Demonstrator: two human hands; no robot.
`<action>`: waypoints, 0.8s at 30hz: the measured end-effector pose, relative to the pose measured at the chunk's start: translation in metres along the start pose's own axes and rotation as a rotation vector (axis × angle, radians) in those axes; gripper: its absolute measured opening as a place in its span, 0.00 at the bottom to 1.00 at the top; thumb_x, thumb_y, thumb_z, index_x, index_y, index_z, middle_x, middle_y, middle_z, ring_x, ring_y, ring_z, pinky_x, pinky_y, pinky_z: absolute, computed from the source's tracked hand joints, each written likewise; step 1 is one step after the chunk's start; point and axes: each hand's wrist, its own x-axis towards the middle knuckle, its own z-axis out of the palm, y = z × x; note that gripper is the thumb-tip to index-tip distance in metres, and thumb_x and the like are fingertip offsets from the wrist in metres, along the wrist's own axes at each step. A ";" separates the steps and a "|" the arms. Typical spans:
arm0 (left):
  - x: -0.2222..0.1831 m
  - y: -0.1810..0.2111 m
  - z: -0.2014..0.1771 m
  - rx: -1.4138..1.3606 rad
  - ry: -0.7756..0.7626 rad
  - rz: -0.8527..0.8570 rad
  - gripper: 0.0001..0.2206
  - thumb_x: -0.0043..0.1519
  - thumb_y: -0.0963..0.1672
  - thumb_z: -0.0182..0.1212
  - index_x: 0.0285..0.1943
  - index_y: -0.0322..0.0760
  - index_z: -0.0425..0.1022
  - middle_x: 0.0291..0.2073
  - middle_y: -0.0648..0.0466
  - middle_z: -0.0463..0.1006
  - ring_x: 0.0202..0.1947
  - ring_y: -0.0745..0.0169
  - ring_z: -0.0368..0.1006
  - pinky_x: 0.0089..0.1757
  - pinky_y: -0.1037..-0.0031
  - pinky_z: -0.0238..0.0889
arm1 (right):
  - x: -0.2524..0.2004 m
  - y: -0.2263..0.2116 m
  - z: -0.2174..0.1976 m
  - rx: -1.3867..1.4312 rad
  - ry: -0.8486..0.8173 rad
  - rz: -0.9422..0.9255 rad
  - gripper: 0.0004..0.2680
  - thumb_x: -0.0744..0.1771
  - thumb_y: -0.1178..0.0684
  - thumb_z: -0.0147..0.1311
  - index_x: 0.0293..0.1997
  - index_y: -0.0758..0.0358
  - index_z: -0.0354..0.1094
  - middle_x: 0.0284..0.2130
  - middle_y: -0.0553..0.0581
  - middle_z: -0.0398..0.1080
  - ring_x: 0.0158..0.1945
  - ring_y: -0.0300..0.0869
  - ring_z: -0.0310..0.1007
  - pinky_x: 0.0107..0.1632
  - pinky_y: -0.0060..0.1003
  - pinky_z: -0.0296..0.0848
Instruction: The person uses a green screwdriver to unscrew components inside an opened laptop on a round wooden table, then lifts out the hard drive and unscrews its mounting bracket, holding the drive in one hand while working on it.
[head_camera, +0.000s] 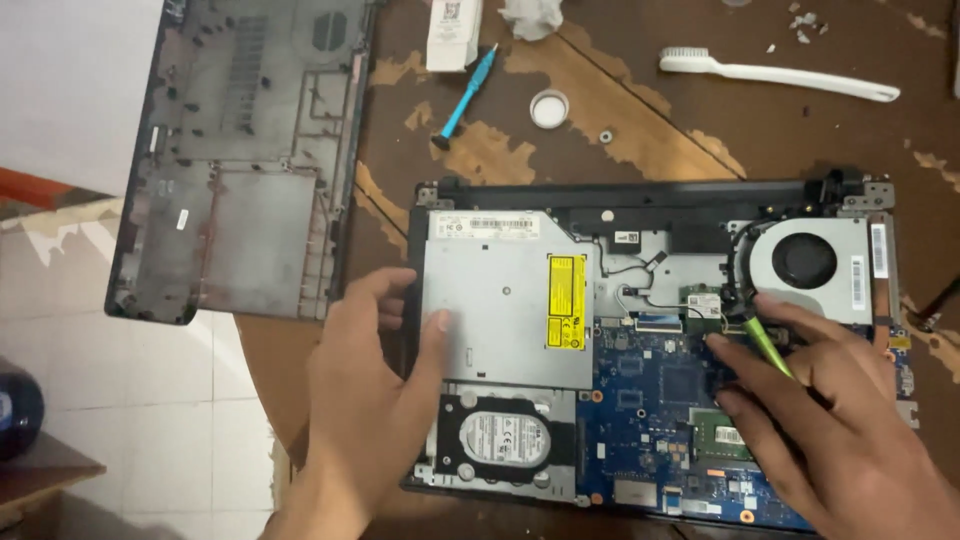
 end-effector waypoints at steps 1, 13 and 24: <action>-0.001 -0.002 0.001 -0.025 0.030 0.053 0.21 0.61 0.51 0.58 0.60 0.39 0.71 0.48 0.55 0.80 0.46 0.61 0.76 0.48 0.67 0.70 | 0.003 -0.003 -0.002 0.012 0.052 -0.024 0.18 0.65 0.52 0.55 0.63 0.62 0.69 0.35 0.54 0.60 0.69 0.64 0.67 0.64 0.62 0.68; -0.001 -0.010 0.008 -0.049 -0.031 0.238 0.29 0.62 0.51 0.60 0.68 0.33 0.60 0.61 0.44 0.67 0.63 0.46 0.59 0.57 0.55 0.56 | -0.005 -0.006 -0.005 -0.049 -0.054 0.134 0.20 0.66 0.49 0.51 0.67 0.57 0.65 0.35 0.55 0.61 0.76 0.57 0.57 0.74 0.65 0.63; 0.005 -0.036 0.008 -0.149 0.068 0.301 0.17 0.64 0.43 0.55 0.62 0.35 0.67 0.49 0.53 0.77 0.37 0.60 0.71 0.44 0.67 0.66 | 0.063 -0.033 -0.026 -0.283 -0.013 -0.004 0.18 0.66 0.48 0.58 0.64 0.50 0.71 0.35 0.52 0.62 0.63 0.54 0.72 0.52 0.52 0.60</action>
